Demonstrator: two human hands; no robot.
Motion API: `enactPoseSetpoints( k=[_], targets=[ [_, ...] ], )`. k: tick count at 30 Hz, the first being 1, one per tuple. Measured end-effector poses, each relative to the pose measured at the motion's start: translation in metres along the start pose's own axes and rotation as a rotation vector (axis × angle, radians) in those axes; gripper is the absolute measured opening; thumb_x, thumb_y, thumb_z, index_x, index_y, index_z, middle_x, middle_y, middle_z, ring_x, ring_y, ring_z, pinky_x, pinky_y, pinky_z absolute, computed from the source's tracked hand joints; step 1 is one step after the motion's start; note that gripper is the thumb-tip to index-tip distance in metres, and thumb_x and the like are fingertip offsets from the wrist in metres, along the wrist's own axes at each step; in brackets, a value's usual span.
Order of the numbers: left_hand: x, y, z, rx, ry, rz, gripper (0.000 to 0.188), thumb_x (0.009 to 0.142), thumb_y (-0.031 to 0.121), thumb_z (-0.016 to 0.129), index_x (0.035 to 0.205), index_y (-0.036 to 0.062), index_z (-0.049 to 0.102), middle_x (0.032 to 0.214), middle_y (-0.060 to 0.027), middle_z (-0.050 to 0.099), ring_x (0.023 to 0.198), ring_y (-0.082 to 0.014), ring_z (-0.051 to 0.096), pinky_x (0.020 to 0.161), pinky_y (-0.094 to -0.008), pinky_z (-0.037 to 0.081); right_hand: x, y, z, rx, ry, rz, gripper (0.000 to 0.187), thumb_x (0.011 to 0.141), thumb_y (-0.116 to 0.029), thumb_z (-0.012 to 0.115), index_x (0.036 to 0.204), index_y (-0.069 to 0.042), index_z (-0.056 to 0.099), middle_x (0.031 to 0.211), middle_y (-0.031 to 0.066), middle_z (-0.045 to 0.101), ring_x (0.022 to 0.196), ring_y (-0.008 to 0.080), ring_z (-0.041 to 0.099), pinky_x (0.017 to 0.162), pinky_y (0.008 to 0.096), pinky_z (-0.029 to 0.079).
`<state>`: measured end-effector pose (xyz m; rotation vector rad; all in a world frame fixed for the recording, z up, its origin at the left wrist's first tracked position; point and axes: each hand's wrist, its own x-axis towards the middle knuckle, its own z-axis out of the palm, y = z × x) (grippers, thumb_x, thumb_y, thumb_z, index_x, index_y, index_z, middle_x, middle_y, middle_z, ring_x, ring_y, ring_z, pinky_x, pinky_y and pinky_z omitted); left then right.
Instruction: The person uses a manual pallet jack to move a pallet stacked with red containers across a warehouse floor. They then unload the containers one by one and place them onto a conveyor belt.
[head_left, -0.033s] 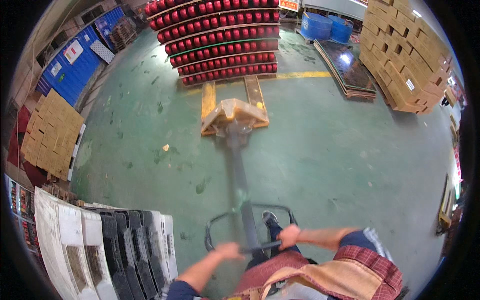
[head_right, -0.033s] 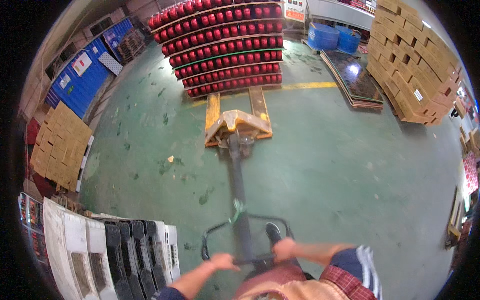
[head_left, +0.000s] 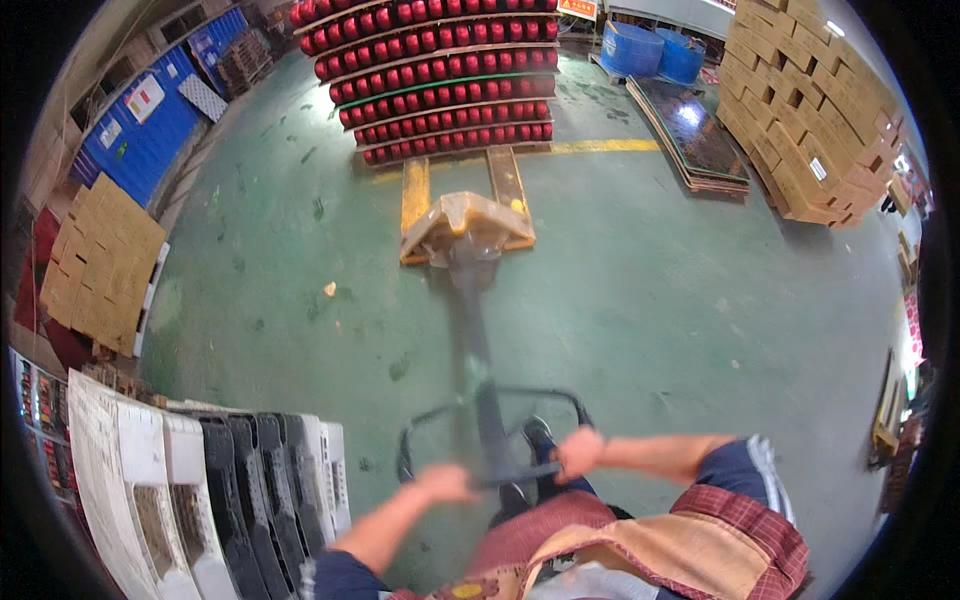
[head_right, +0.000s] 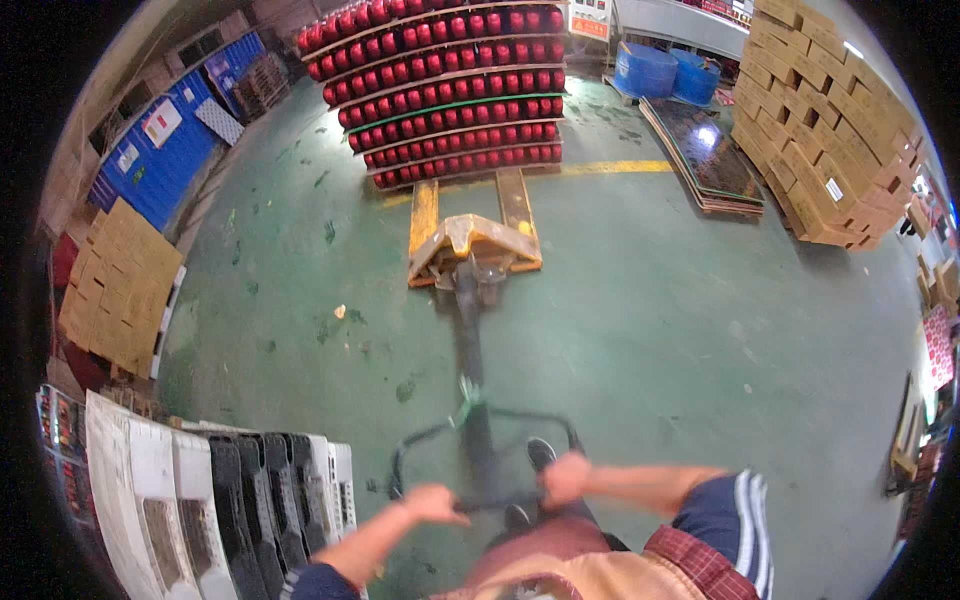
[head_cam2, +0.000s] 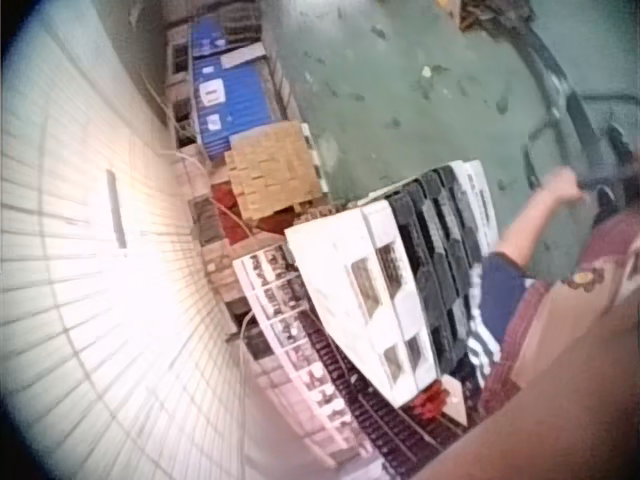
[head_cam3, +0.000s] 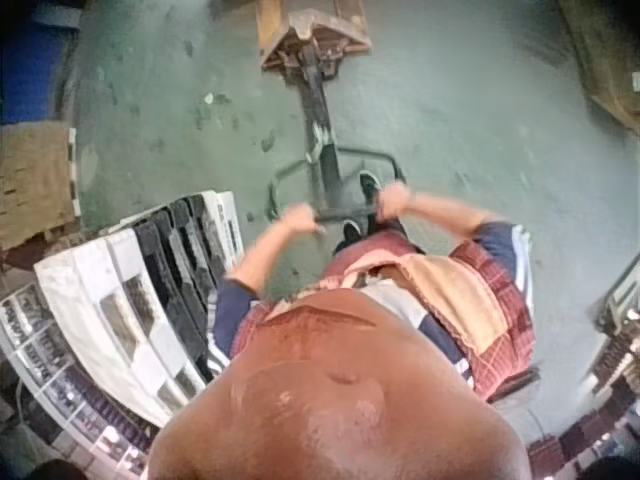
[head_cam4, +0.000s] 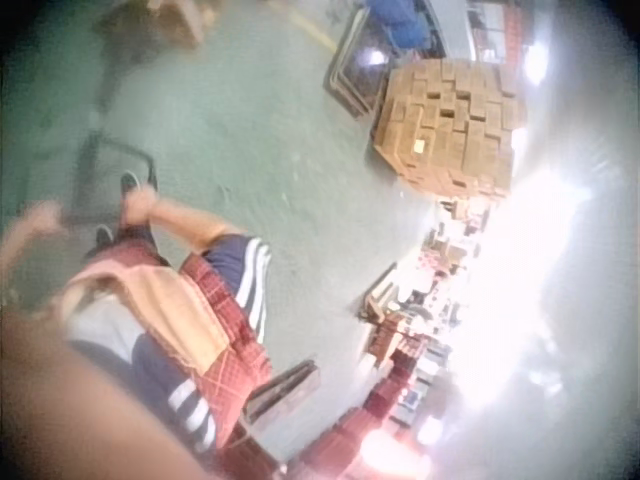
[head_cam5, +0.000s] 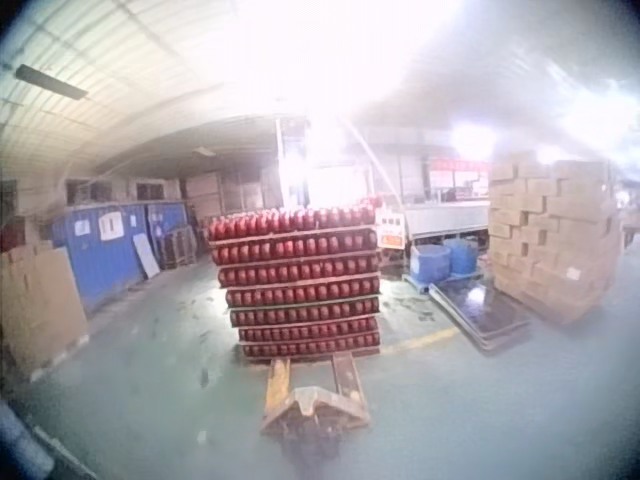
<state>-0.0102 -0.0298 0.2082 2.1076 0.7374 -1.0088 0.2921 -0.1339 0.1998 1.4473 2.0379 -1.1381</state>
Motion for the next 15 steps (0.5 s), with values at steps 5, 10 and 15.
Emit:
enactPoseSetpoints(
  k=[5, 10, 15],
  targets=[
    [-0.130, 0.023, -0.252, 0.127, 0.531, -0.184, 0.043, 0.065, 0.049, 0.073, 0.086, 0.0118, 0.075, 0.079, -0.0138, 0.071, 0.077, -0.0276, 0.069, 0.068, -0.0421, 0.055, -0.076, -0.006, -0.269, -0.080, 0.346, 0.013, 0.052, 0.071, -0.056, 0.069, 0.076, -0.004, 0.070, 0.070, 0.0154, 0.067, 0.070, 0.0302, 0.066, 0.063, 0.0446, 0.051],
    [-0.128, 0.033, -0.231, 0.045, 0.453, -0.194, 0.044, 0.063, 0.053, 0.073, 0.085, 0.0155, 0.077, 0.073, -0.0129, 0.069, 0.074, -0.0293, 0.068, 0.069, -0.0432, 0.054, -0.082, -0.015, -0.253, -0.012, 0.245, -0.020, 0.048, 0.072, -0.053, 0.068, 0.080, -0.006, 0.070, 0.071, 0.0162, 0.067, 0.069, 0.0323, 0.065, 0.065, 0.0456, 0.052],
    [-0.031, 0.024, -0.007, -0.110, 0.286, -0.186, 0.049, 0.070, 0.061, 0.066, 0.095, 0.0208, 0.075, 0.083, -0.0132, 0.071, 0.084, -0.0321, 0.070, 0.074, -0.0455, 0.055, -0.020, -0.007, -0.030, -0.004, -0.028, -0.051, 0.042, 0.078, -0.050, 0.063, 0.095, -0.012, 0.070, 0.083, 0.0149, 0.070, 0.080, 0.0336, 0.069, 0.072, 0.0469, 0.055]
  ],
)
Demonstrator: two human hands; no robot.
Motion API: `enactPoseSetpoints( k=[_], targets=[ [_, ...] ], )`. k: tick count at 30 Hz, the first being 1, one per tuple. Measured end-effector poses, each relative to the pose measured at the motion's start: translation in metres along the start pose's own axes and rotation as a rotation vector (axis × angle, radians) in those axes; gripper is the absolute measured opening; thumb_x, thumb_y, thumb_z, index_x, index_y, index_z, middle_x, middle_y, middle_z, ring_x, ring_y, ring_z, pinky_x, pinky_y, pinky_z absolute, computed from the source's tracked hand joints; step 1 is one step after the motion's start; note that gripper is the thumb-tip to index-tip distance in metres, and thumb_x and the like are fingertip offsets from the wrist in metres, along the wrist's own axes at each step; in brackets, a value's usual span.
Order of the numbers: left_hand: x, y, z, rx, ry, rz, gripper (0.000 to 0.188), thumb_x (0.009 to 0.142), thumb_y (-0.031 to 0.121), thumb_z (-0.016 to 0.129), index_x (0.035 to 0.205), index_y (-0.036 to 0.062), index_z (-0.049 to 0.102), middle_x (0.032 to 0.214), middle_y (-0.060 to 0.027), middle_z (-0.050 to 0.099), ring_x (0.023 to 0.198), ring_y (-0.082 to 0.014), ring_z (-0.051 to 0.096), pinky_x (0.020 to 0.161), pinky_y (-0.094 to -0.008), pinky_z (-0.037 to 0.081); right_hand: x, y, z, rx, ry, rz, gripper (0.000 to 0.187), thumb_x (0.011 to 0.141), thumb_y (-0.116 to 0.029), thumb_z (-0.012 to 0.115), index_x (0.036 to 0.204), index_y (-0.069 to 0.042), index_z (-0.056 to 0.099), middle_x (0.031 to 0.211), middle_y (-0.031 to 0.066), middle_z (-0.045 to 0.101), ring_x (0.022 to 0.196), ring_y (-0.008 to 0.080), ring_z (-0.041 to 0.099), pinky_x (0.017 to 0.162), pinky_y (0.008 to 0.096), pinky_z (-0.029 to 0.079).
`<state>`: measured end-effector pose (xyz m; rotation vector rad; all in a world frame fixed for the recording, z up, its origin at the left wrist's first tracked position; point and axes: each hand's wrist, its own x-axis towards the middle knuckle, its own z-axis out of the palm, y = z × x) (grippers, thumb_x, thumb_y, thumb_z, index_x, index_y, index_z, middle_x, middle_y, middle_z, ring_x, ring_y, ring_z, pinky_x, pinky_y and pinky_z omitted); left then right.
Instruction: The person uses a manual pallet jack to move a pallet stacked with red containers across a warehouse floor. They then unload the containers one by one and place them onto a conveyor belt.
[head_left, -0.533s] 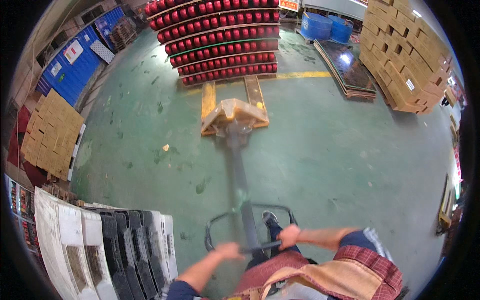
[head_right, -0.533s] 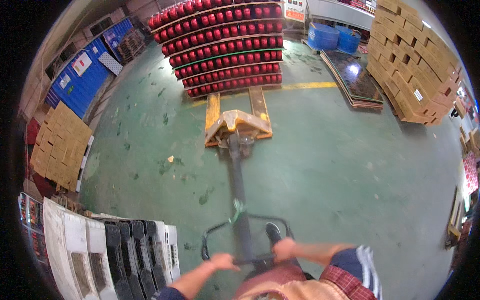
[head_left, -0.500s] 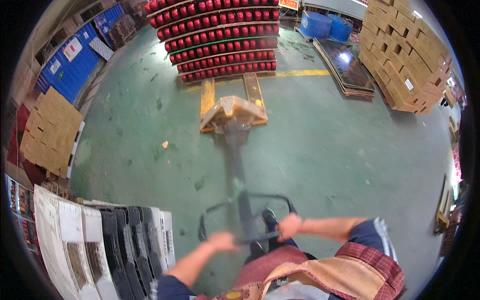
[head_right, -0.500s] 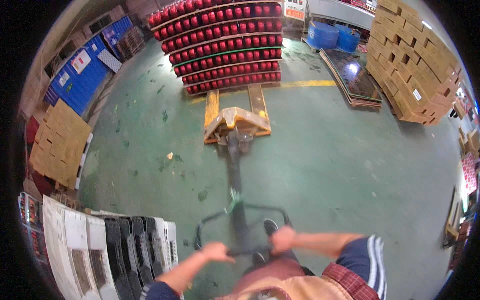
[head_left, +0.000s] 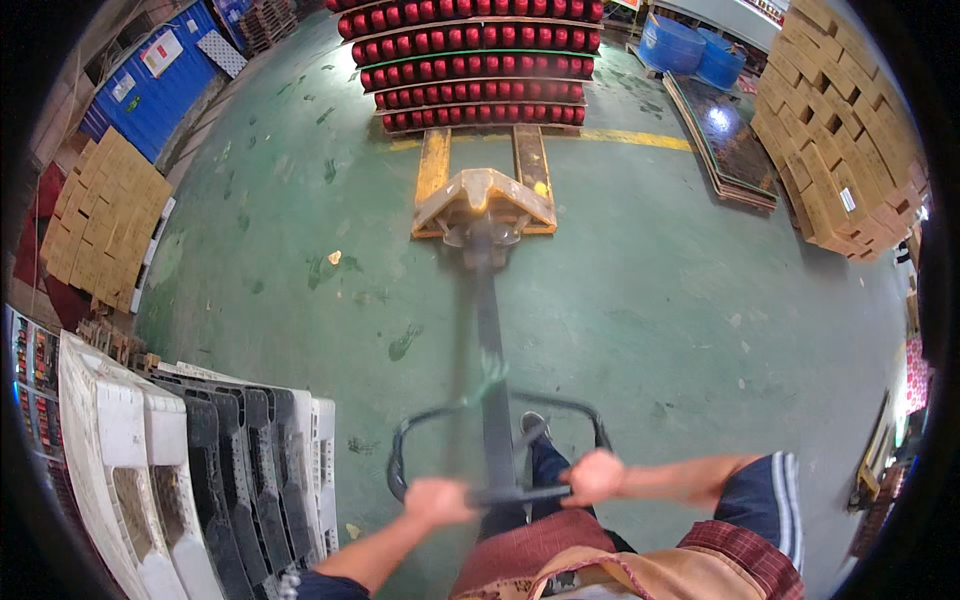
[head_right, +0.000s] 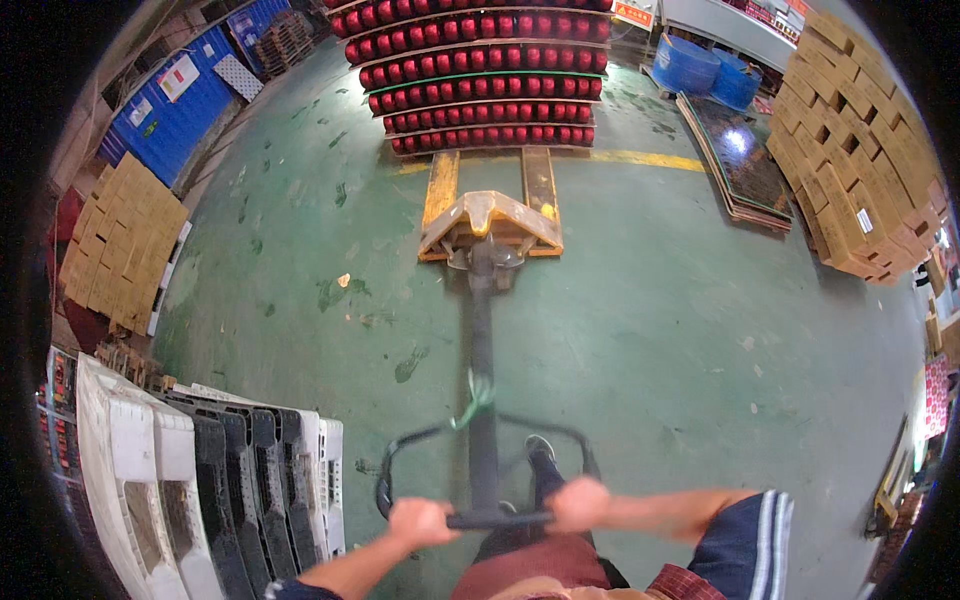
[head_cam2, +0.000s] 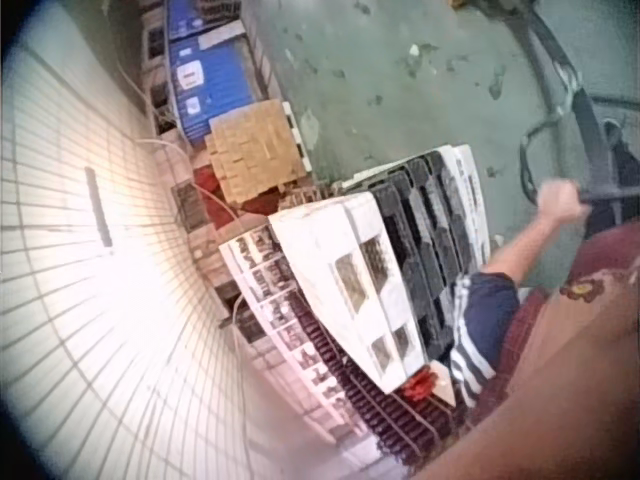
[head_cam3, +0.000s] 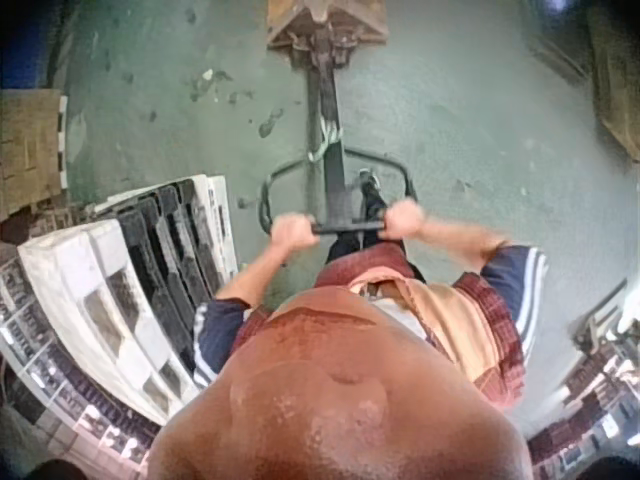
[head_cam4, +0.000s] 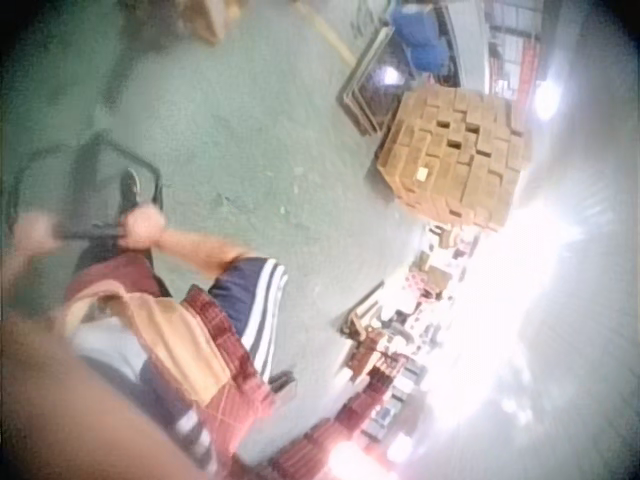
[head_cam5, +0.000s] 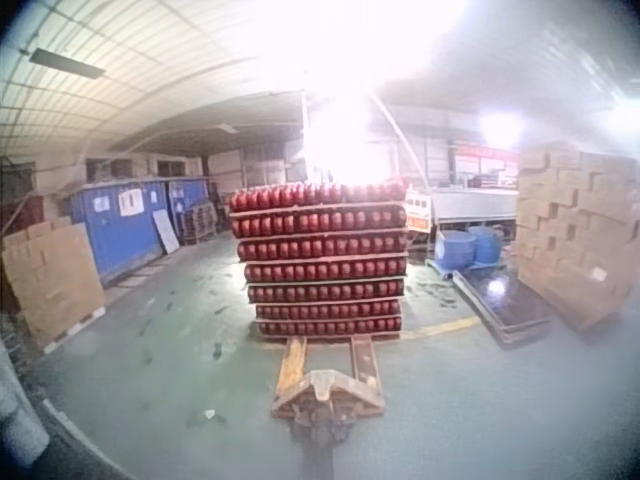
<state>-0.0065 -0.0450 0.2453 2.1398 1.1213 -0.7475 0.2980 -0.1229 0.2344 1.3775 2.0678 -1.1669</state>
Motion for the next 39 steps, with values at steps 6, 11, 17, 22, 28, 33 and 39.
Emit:
enactPoseSetpoints(
  k=[6, 11, 17, 22, 28, 33, 39],
  targets=[
    [0.087, -0.031, 0.175, -0.069, -0.084, 0.034, 0.034, 0.077, 0.048, 0.061, 0.092, 0.0187, 0.071, 0.088, -0.0140, 0.072, 0.083, -0.0380, 0.069, 0.073, -0.0496, 0.055, 0.111, 0.037, 0.182, -0.130, 0.073, -0.014, 0.033, 0.075, -0.045, 0.064, 0.090, -0.016, 0.072, 0.083, 0.0107, 0.072, 0.081, 0.0288, 0.070, 0.078, 0.0419, 0.051],
    [0.074, -0.027, 0.143, -0.070, -0.219, 0.049, 0.040, 0.075, 0.047, 0.064, 0.104, 0.0206, 0.071, 0.096, -0.0157, 0.071, 0.090, -0.0366, 0.068, 0.077, -0.0482, 0.054, 0.097, 0.025, 0.146, -0.013, -0.073, 0.069, 0.040, 0.074, -0.045, 0.061, 0.099, -0.016, 0.073, 0.090, 0.0122, 0.072, 0.090, 0.0318, 0.069, 0.078, 0.0452, 0.053],
    [-0.006, -0.005, -0.151, 0.128, 0.019, 0.123, 0.042, 0.071, 0.045, 0.069, 0.084, 0.0054, 0.074, 0.082, -0.0178, 0.070, 0.074, -0.0323, 0.068, 0.066, -0.0463, 0.053, -0.026, 0.003, -0.130, -0.017, 0.134, 0.098, 0.049, 0.071, -0.054, 0.072, 0.089, -0.008, 0.075, 0.083, 0.0169, 0.071, 0.078, 0.0291, 0.069, 0.070, 0.0446, 0.055],
    [-0.018, 0.023, -0.311, -0.081, 0.081, 0.088, 0.040, 0.065, 0.039, 0.076, 0.069, 0.0000, 0.068, 0.057, -0.0085, 0.063, 0.052, -0.0192, 0.063, 0.051, -0.0339, 0.050, -0.063, 0.006, -0.286, 0.325, 0.152, 0.047, 0.037, 0.071, -0.036, 0.073, 0.054, -0.006, 0.061, 0.057, 0.0078, 0.063, 0.053, 0.0176, 0.062, 0.050, 0.0340, 0.048],
    [-0.022, 0.020, -0.159, 0.185, 0.001, -0.022, 0.049, 0.067, 0.057, 0.069, 0.097, 0.0194, 0.077, 0.092, -0.0124, 0.072, 0.087, -0.0311, 0.070, 0.076, -0.0426, 0.056, -0.033, -0.004, -0.130, 0.004, 0.105, 0.030, 0.037, 0.070, -0.039, 0.067, 0.080, -0.004, 0.073, 0.079, 0.0187, 0.070, 0.076, 0.0332, 0.069, 0.068, 0.0457, 0.055],
    [0.024, 0.002, 0.043, 0.071, -0.140, -0.068, 0.043, 0.072, 0.057, 0.065, 0.100, 0.0250, 0.075, 0.087, -0.0104, 0.073, 0.083, -0.0330, 0.071, 0.075, -0.0441, 0.056, 0.036, 0.005, 0.061, 0.068, 0.012, -0.015, 0.035, 0.076, -0.043, 0.064, 0.090, -0.012, 0.072, 0.081, 0.0161, 0.070, 0.081, 0.0347, 0.069, 0.072, 0.0479, 0.055],
    [0.102, -0.032, 0.192, -0.006, -0.241, -0.041, 0.044, 0.077, 0.054, 0.061, 0.103, 0.0207, 0.074, 0.097, -0.0135, 0.072, 0.093, -0.0355, 0.069, 0.080, -0.0465, 0.055, 0.119, 0.034, 0.191, 0.053, 0.034, 0.027, 0.027, 0.072, -0.031, 0.062, 0.089, -0.013, 0.073, 0.084, 0.0138, 0.072, 0.085, 0.0332, 0.069, 0.078, 0.0445, 0.052]
  ],
)
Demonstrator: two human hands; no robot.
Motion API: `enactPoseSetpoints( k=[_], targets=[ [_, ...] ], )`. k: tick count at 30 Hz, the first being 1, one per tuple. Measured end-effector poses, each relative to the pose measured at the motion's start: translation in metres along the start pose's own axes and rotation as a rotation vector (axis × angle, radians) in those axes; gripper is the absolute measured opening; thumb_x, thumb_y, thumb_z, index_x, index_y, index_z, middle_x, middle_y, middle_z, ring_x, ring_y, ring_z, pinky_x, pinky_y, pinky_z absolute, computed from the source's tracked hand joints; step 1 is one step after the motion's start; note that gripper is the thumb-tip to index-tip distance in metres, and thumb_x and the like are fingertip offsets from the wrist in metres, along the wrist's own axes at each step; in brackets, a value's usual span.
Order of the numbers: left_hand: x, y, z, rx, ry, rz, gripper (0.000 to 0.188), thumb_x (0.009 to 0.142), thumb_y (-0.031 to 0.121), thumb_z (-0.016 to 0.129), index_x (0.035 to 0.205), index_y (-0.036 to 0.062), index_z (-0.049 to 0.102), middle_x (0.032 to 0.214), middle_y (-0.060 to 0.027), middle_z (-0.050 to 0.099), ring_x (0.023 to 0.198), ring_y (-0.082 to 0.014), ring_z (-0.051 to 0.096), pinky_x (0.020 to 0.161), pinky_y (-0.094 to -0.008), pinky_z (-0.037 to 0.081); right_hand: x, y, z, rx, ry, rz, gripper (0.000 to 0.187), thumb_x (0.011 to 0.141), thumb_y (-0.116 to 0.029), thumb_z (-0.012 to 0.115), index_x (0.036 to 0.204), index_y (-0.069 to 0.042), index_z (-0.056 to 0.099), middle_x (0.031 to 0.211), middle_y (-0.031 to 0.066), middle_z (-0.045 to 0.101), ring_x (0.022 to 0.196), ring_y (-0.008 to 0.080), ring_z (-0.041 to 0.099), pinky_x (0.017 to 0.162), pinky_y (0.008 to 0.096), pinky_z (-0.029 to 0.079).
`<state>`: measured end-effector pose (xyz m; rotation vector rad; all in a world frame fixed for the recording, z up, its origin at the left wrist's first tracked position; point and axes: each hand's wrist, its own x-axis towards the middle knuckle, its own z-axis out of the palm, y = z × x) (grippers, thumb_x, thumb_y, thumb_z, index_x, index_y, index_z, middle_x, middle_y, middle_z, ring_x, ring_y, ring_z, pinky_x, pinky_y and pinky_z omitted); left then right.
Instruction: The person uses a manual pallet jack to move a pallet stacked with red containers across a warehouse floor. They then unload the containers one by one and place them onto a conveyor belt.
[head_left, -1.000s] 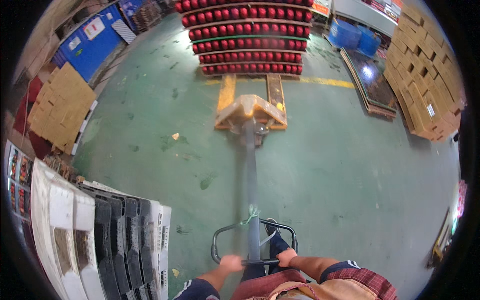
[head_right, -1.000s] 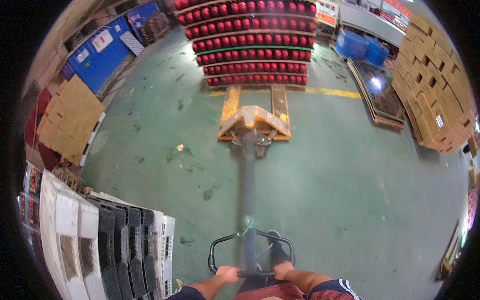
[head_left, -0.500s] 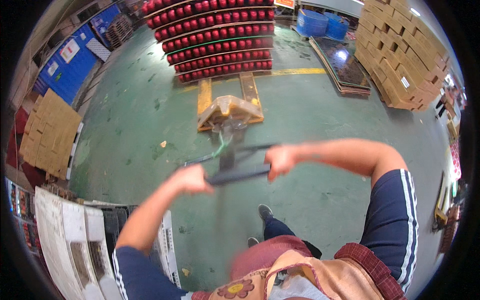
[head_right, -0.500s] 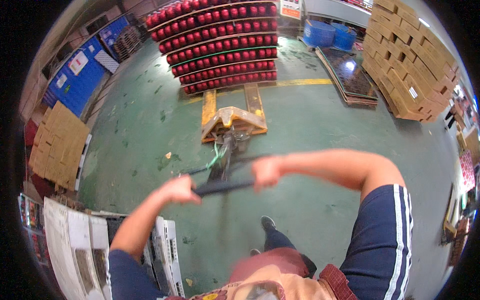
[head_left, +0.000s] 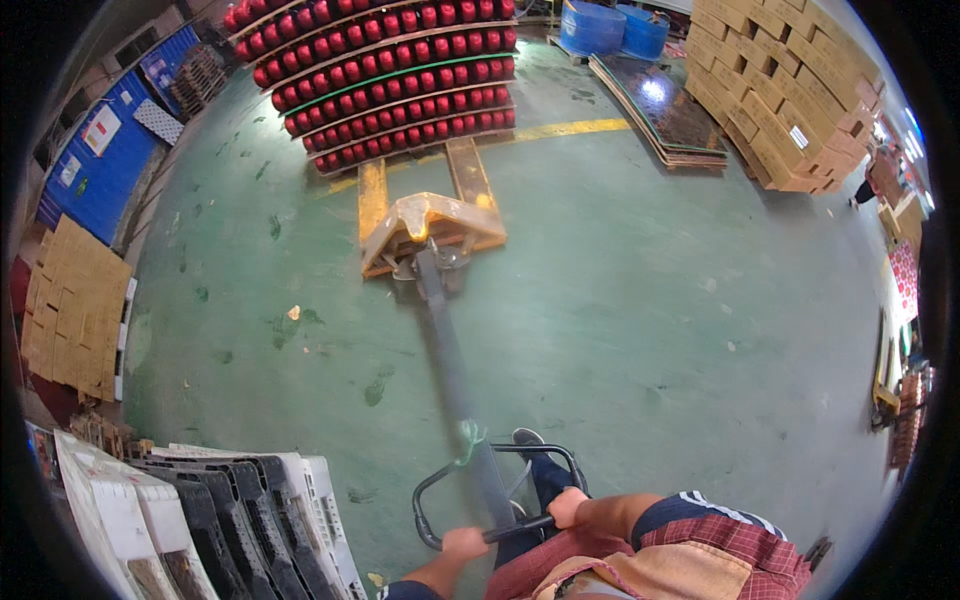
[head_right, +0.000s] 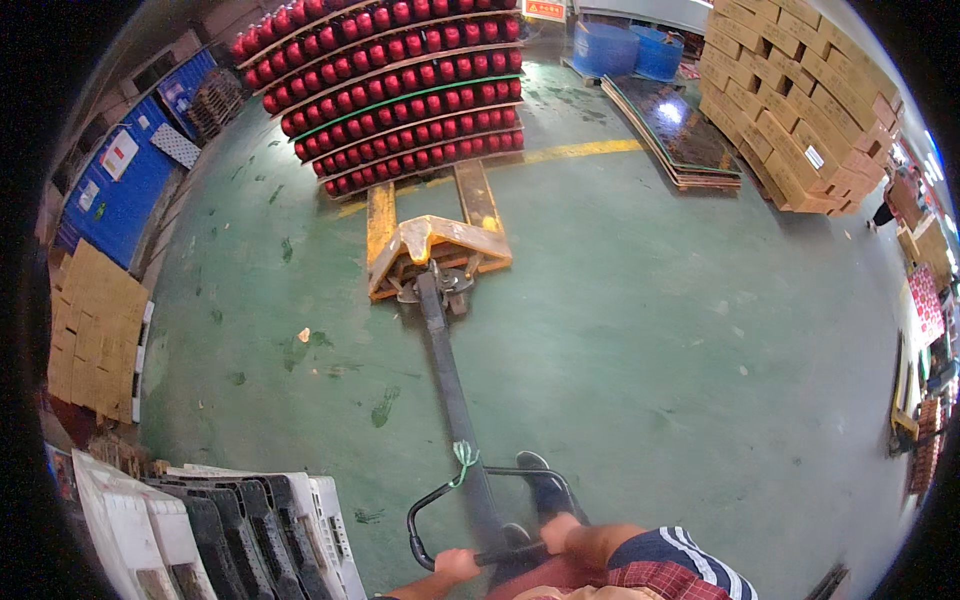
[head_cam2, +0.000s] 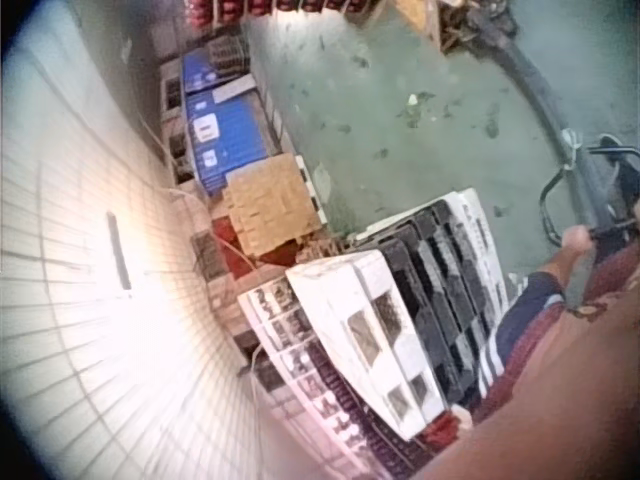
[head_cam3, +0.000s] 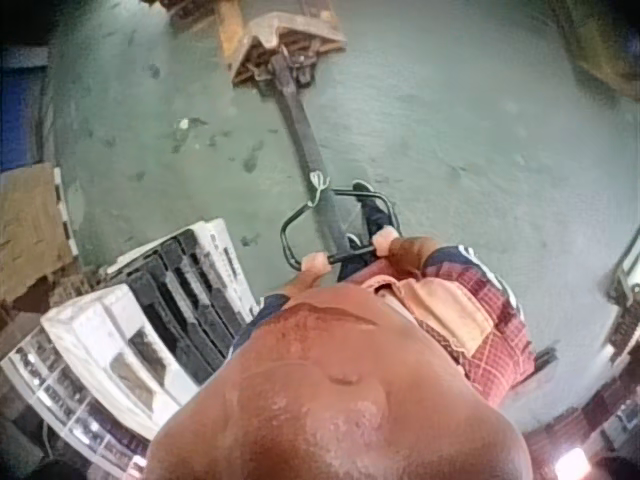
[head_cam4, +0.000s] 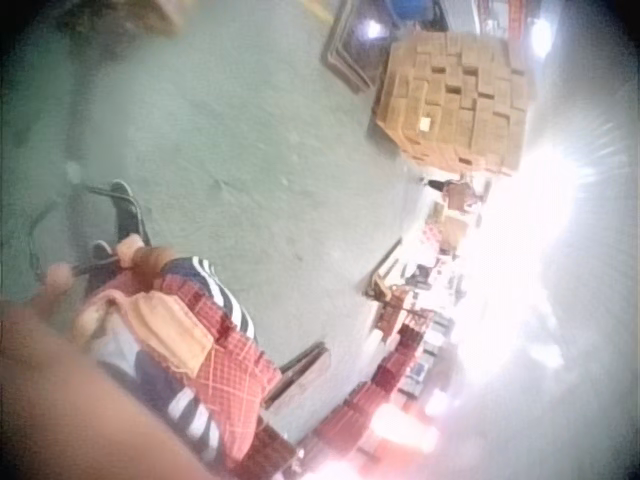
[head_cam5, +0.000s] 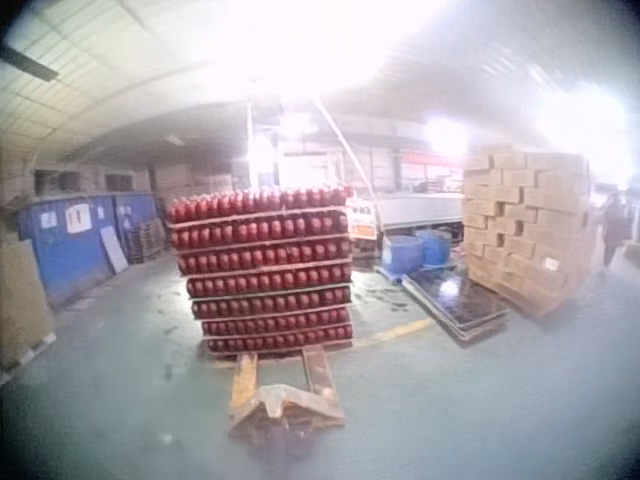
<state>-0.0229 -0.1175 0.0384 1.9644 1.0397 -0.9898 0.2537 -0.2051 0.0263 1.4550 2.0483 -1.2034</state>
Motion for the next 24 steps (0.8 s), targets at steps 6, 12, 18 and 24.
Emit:
enactPoseSetpoints(
  k=[6, 12, 18, 24],
  targets=[
    [-0.087, 0.013, -0.118, 0.005, -0.107, 0.252, 0.058, 0.073, 0.061, 0.065, 0.105, 0.0132, 0.073, 0.098, -0.0186, 0.071, 0.091, -0.0339, 0.068, 0.080, -0.0450, 0.053, -0.064, -0.037, -0.112, -0.021, -0.096, 0.106, 0.033, 0.071, -0.036, 0.061, 0.090, -0.012, 0.074, 0.086, 0.0160, 0.071, 0.087, 0.0329, 0.070, 0.074, 0.0459, 0.055],
    [-0.209, 0.034, -0.373, 0.049, 0.211, 0.097, 0.048, 0.068, 0.048, 0.074, 0.088, 0.0040, 0.074, 0.071, -0.0132, 0.069, 0.067, -0.0254, 0.067, 0.063, -0.0399, 0.052, -0.146, -0.047, -0.393, 0.050, 0.002, 0.040, 0.046, 0.069, -0.043, 0.071, 0.086, -0.001, 0.071, 0.081, 0.0202, 0.070, 0.079, 0.0352, 0.068, 0.068, 0.0486, 0.053],
    [-0.212, 0.049, -0.344, 0.162, 0.226, 0.036, 0.047, 0.066, 0.052, 0.071, 0.093, 0.0133, 0.076, 0.081, -0.0131, 0.071, 0.077, -0.0282, 0.070, 0.069, -0.0415, 0.055, -0.148, -0.054, -0.356, -0.066, 0.083, 0.006, 0.034, 0.067, -0.037, 0.066, 0.078, -0.006, 0.072, 0.076, 0.0175, 0.069, 0.072, 0.0339, 0.067, 0.064, 0.0459, 0.054],
    [-0.129, 0.041, -0.154, 0.026, 0.047, -0.023, 0.045, 0.074, 0.051, 0.064, 0.098, 0.0155, 0.075, 0.098, -0.0142, 0.072, 0.094, -0.0317, 0.070, 0.081, -0.0440, 0.056, -0.091, -0.039, -0.151, -0.011, -0.064, 0.047, 0.032, 0.074, -0.041, 0.065, 0.091, -0.014, 0.073, 0.085, 0.0157, 0.071, 0.084, 0.0349, 0.069, 0.074, 0.0463, 0.055]
  ],
)
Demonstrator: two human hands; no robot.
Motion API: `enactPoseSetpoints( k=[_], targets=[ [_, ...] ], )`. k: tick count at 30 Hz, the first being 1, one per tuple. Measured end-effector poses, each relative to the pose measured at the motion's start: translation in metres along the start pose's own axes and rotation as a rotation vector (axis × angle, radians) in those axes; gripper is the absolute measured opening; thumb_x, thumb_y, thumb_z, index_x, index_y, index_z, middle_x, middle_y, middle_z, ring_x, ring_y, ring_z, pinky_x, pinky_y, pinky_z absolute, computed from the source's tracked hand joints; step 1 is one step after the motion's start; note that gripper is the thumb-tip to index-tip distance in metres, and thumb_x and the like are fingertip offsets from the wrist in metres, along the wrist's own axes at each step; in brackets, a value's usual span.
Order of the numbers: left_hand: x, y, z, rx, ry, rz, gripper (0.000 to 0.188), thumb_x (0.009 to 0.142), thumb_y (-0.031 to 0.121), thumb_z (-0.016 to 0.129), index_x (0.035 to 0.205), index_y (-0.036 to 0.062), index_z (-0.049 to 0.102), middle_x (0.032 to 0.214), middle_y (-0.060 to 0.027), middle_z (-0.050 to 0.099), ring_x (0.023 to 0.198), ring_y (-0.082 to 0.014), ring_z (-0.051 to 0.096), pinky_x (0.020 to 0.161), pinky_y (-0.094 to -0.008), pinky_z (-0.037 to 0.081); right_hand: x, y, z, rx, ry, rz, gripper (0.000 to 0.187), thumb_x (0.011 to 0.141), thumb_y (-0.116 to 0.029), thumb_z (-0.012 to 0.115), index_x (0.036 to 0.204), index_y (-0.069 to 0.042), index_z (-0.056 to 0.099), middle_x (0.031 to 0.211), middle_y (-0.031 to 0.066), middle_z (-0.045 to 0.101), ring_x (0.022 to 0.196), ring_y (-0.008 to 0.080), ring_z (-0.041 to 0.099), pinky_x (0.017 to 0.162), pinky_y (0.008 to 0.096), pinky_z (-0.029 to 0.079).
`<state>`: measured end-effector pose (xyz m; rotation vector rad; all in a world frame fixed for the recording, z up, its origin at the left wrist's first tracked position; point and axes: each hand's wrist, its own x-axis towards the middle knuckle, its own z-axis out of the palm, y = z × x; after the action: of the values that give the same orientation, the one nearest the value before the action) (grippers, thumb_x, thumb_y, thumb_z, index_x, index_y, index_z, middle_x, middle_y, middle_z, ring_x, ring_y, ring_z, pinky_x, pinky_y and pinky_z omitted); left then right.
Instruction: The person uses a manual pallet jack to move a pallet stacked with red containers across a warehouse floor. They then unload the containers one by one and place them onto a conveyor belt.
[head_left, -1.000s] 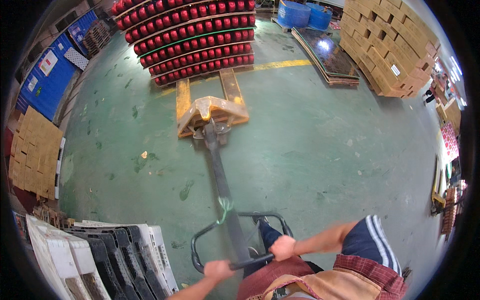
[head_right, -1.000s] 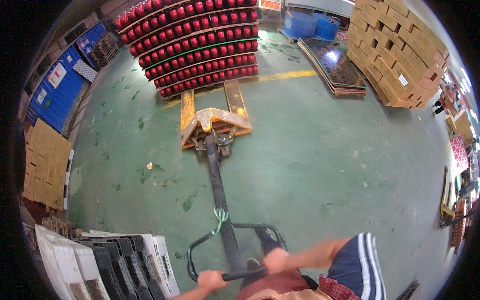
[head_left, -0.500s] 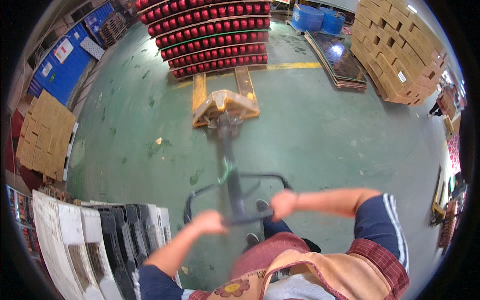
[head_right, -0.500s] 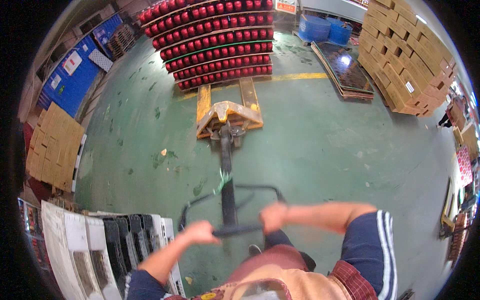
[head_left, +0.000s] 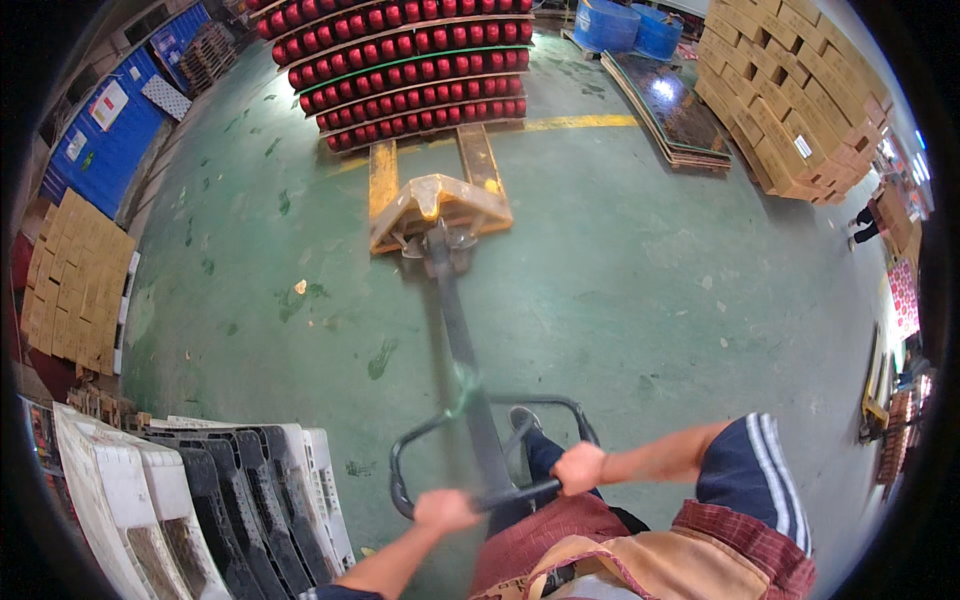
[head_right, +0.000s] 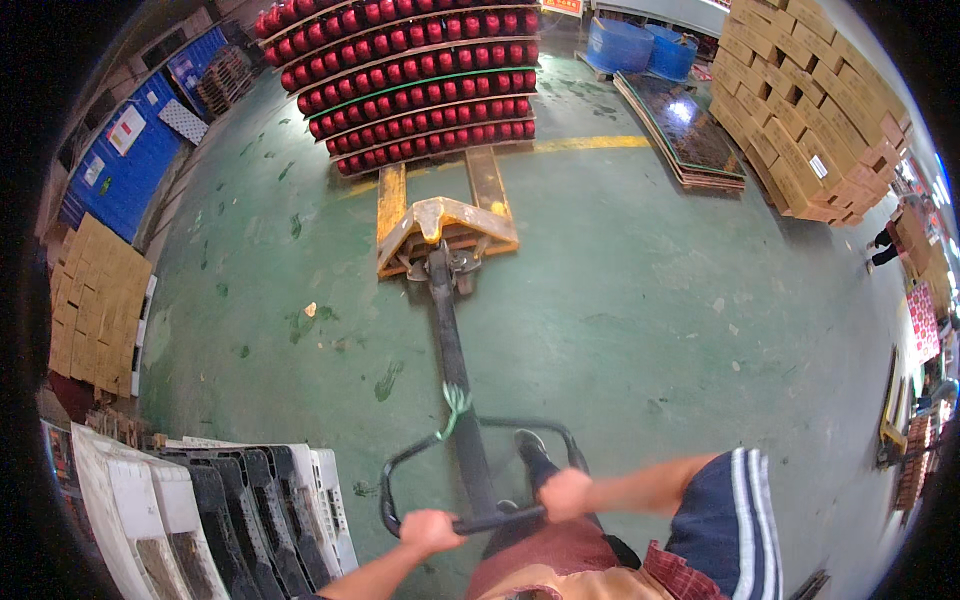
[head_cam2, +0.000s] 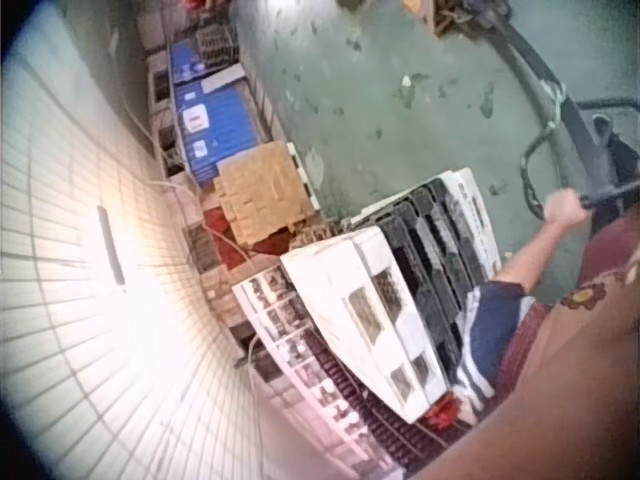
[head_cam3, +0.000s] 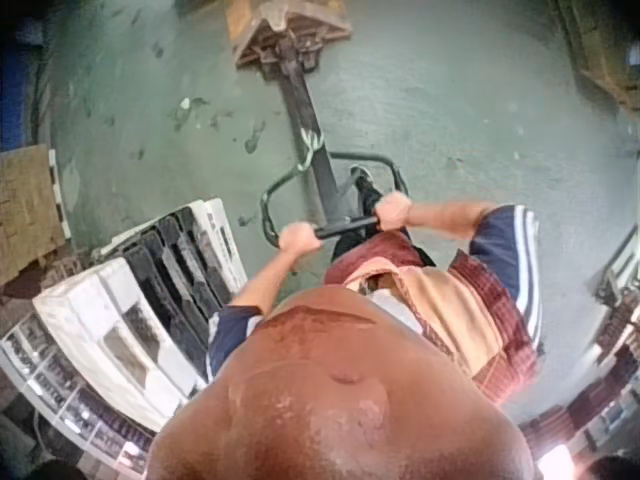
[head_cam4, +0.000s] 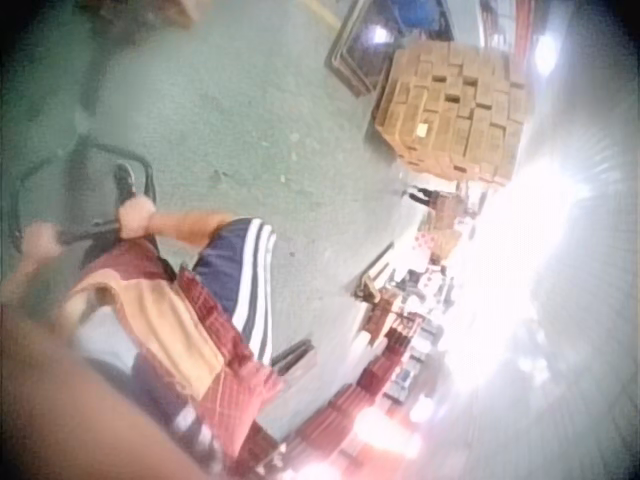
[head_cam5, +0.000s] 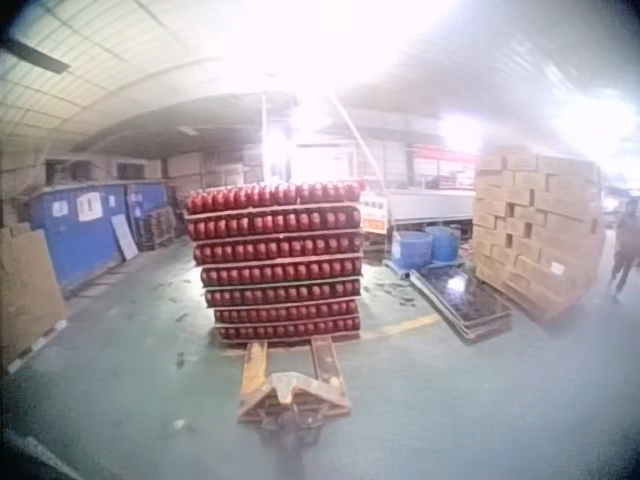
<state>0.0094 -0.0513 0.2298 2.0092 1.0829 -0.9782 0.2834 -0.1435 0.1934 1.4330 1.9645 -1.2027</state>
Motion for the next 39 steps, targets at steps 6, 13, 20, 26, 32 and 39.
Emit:
enactPoseSetpoints(
  k=[6, 13, 20, 26, 32, 39],
  targets=[
    [0.058, -0.019, 0.084, -0.020, 0.006, 0.081, 0.048, 0.077, 0.055, 0.063, 0.103, 0.0156, 0.074, 0.107, -0.0144, 0.071, 0.101, -0.0332, 0.068, 0.087, -0.0442, 0.054, 0.064, 0.012, 0.094, -0.027, 0.021, 0.067, 0.033, 0.073, -0.034, 0.060, 0.095, -0.014, 0.074, 0.088, 0.0149, 0.072, 0.087, 0.0346, 0.070, 0.074, 0.0461, 0.055],
    [-0.028, -0.009, -0.031, 0.069, 0.239, 0.096, 0.046, 0.069, 0.051, 0.067, 0.099, 0.0164, 0.075, 0.100, -0.0142, 0.072, 0.095, -0.0334, 0.068, 0.082, -0.0442, 0.055, -0.010, -0.009, -0.031, -0.090, 0.176, 0.095, 0.038, 0.070, -0.043, 0.066, 0.092, -0.013, 0.074, 0.086, 0.0154, 0.071, 0.084, 0.0345, 0.069, 0.073, 0.0463, 0.055],
    [-0.068, 0.011, -0.105, 0.005, 0.262, 0.019, 0.046, 0.065, 0.046, 0.070, 0.099, 0.0164, 0.076, 0.093, -0.0137, 0.073, 0.091, -0.0328, 0.069, 0.083, -0.0422, 0.054, -0.057, -0.022, -0.110, -0.035, 0.275, 0.067, 0.034, 0.067, -0.040, 0.069, 0.084, -0.010, 0.072, 0.078, 0.0140, 0.070, 0.079, 0.0344, 0.067, 0.070, 0.0458, 0.052],
    [-0.070, 0.014, -0.102, 0.001, 0.252, 0.010, 0.045, 0.065, 0.047, 0.070, 0.097, 0.0154, 0.077, 0.094, -0.0146, 0.072, 0.093, -0.0335, 0.068, 0.084, -0.0419, 0.053, -0.067, -0.027, -0.111, -0.006, 0.267, 0.074, 0.035, 0.067, -0.040, 0.070, 0.085, -0.010, 0.073, 0.080, 0.0148, 0.070, 0.081, 0.0345, 0.068, 0.072, 0.0458, 0.052],
    [-0.071, 0.012, -0.098, 0.001, 0.244, 0.024, 0.045, 0.065, 0.047, 0.070, 0.096, 0.0149, 0.076, 0.094, -0.0156, 0.072, 0.093, -0.0338, 0.068, 0.084, -0.0422, 0.053, -0.074, -0.028, -0.110, -0.010, 0.263, 0.058, 0.035, 0.068, -0.041, 0.071, 0.087, -0.011, 0.073, 0.082, 0.0157, 0.071, 0.084, 0.0351, 0.068, 0.074, 0.0461, 0.052],
    [-0.073, 0.008, -0.095, 0.013, 0.284, 0.059, 0.048, 0.063, 0.052, 0.072, 0.095, 0.0168, 0.076, 0.090, -0.0152, 0.072, 0.087, -0.0340, 0.068, 0.079, -0.0432, 0.054, -0.077, -0.028, -0.110, -0.047, 0.242, 0.075, 0.040, 0.069, -0.046, 0.071, 0.090, -0.013, 0.074, 0.085, 0.0164, 0.071, 0.086, 0.0357, 0.068, 0.075, 0.0462, 0.053]
  ],
)
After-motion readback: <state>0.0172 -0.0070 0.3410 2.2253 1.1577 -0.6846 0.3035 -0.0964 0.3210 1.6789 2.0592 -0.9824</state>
